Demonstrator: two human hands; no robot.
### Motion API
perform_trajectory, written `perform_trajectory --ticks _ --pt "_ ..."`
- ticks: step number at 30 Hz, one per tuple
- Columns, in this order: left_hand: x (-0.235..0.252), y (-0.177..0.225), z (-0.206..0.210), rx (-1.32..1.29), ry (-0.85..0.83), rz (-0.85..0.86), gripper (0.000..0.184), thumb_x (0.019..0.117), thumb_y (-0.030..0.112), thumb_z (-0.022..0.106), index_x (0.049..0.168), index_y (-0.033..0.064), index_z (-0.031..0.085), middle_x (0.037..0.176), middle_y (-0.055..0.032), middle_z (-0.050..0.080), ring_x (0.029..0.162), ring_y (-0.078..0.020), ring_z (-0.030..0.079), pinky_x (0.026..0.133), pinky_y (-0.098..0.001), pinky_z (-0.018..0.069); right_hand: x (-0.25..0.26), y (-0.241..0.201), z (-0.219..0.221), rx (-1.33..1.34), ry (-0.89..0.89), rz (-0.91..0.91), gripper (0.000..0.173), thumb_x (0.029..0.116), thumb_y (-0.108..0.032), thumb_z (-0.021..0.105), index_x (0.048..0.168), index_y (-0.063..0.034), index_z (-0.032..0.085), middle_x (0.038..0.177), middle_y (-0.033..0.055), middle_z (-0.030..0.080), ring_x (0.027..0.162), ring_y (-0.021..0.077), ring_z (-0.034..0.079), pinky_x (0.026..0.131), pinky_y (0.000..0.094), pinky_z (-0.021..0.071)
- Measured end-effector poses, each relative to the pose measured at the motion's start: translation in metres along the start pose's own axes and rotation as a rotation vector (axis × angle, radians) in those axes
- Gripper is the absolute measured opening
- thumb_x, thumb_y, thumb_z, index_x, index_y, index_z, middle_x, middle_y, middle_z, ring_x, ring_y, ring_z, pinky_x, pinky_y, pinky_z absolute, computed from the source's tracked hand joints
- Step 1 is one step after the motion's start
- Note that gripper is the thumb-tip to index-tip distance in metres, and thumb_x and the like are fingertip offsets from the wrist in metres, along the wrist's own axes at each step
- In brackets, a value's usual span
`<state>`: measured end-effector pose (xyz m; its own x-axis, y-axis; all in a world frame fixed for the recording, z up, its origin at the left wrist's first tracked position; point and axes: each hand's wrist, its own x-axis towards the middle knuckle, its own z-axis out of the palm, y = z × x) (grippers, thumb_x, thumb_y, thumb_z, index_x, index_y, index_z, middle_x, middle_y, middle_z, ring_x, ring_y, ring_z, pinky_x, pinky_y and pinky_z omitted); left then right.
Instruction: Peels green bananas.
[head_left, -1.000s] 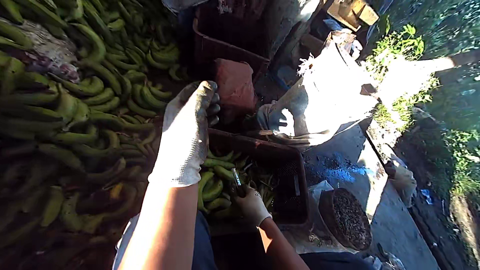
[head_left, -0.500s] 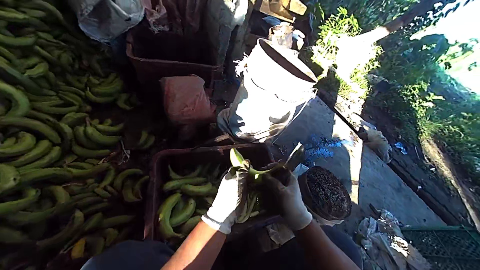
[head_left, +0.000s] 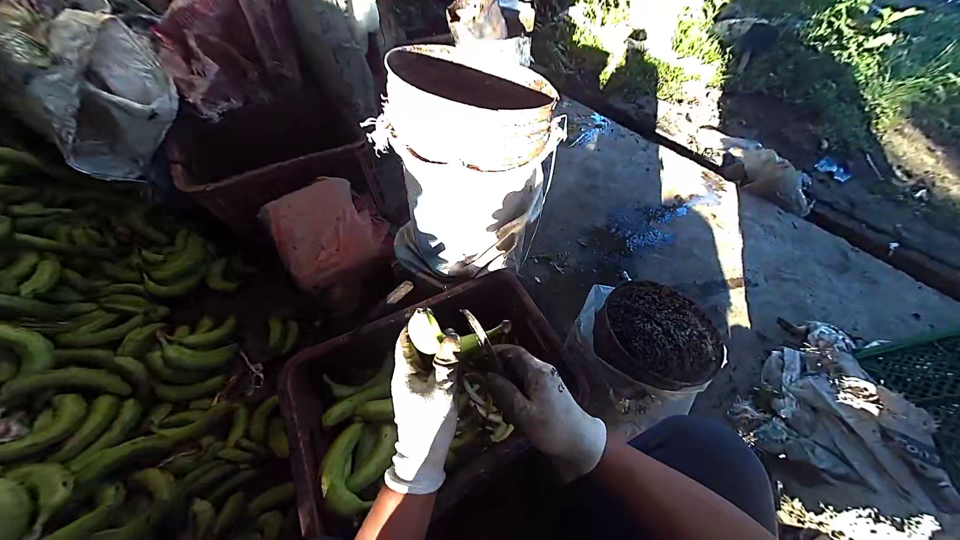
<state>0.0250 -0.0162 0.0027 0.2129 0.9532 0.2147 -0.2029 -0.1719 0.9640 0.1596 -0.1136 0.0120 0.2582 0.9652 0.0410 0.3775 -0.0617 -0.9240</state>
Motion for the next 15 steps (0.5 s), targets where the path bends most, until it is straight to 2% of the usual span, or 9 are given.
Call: perform_trajectory --ticks 1,2,4,5,8,10,11,13,15 --pt "-0.001 0.001 0.001 -0.032 0.007 -0.007 0.057 0.0967 0.016 0.068 0.144 -0.0043 0.043 0.115 -0.0082 0.066 0.099 -0.0117 0.067 0.084 -0.0256 0.0582 0.004 0.004 0.002 -0.033 -0.038 0.054 0.041 0.1046 -0.036 0.054 0.133 -0.0071 0.06 0.103 0.0054 0.07 0.081 0.0102 0.067 0.075 0.0309 0.0588" --pt "-0.002 0.002 0.0 -0.071 0.014 -0.013 0.056 0.0975 0.016 0.067 0.144 -0.004 0.043 0.114 -0.0092 0.067 0.096 -0.0141 0.068 0.082 -0.0286 0.0598 0.008 0.011 0.002 -0.093 -0.083 0.144 0.043 0.1051 -0.039 0.051 0.134 -0.0085 0.059 0.102 0.0069 0.069 0.082 0.0142 0.068 0.076 0.0358 0.0591" --pt "0.002 0.009 -0.008 -0.185 -0.01 -0.018 0.053 0.1013 0.017 0.063 0.145 -0.0038 0.041 0.114 -0.0159 0.068 0.098 -0.0257 0.072 0.084 -0.0414 0.0634 0.018 0.028 0.0 -0.188 -0.123 0.333 0.047 0.1046 -0.044 0.049 0.137 -0.0105 0.058 0.112 0.0117 0.07 0.1 0.0234 0.069 0.091 0.0479 0.0553" --pt "0.008 0.014 -0.014 -0.22 -0.045 -0.016 0.052 0.1034 0.02 0.06 0.146 -0.0031 0.04 0.115 -0.0178 0.068 0.099 -0.0289 0.072 0.085 -0.044 0.0635 0.02 0.032 -0.002 -0.2 -0.094 0.357 0.049 0.104 -0.045 0.05 0.138 -0.0116 0.057 0.118 0.0118 0.069 0.108 0.0237 0.067 0.097 0.0493 0.0529" --pt "0.019 0.022 -0.037 -0.291 -0.131 -0.104 0.052 0.107 0.036 0.049 0.149 0.0068 0.042 0.11 -0.0121 0.069 0.092 -0.0213 0.07 0.079 -0.0361 0.062 0.015 0.019 -0.007 -0.157 0.026 0.162 0.049 0.1034 -0.044 0.054 0.142 -0.0137 0.056 0.13 0.0066 0.065 0.115 0.0141 0.065 0.101 0.0393 0.0535" --pt "0.021 0.021 -0.044 -0.37 -0.2 -0.171 0.054 0.1087 0.045 0.039 0.15 0.0108 0.043 0.101 -0.012 0.067 0.08 -0.0209 0.068 0.069 -0.0352 0.0613 0.009 0.005 -0.003 -0.12 0.067 -0.044 0.049 0.104 -0.047 0.054 0.137 -0.0118 0.06 0.123 0.0037 0.068 0.105 0.0085 0.067 0.091 0.032 0.0576" --pt "0.02 0.021 -0.044 -0.408 -0.22 -0.193 0.055 0.1083 0.047 0.038 0.149 0.0113 0.047 0.099 -0.0113 0.067 0.078 -0.0188 0.068 0.067 -0.0326 0.0607 0.004 -0.002 -0.001 -0.119 0.072 -0.154 0.049 0.1039 -0.047 0.054 0.135 -0.0093 0.062 0.12 0.004 0.068 0.102 0.0076 0.067 0.088 0.03 0.0588" --pt "0.015 0.023 -0.04 -0.433 -0.212 -0.226 0.048 0.1104 0.041 0.034 0.14 0.01 0.055 0.101 -0.0077 0.068 0.083 -0.0135 0.067 0.073 -0.0286 0.06 -0.002 -0.009 0.003 -0.171 0.059 -0.368 0.051 0.1024 -0.048 0.057 0.129 -0.0057 0.066 0.116 0.0075 0.069 0.101 0.0109 0.067 0.086 0.032 0.0599" --pt "0.009 0.029 -0.034 -0.462 -0.148 -0.285 0.04 0.1117 0.03 0.029 0.119 0.0068 0.06 0.091 -0.0047 0.068 0.079 -0.0107 0.068 0.07 -0.0265 0.0598 -0.006 -0.011 0.005 -0.241 0.025 -0.482 0.049 0.0996 -0.048 0.062 0.127 -0.0071 0.069 0.114 0.0101 0.07 0.101 0.0152 0.068 0.086 0.0347 0.0595"
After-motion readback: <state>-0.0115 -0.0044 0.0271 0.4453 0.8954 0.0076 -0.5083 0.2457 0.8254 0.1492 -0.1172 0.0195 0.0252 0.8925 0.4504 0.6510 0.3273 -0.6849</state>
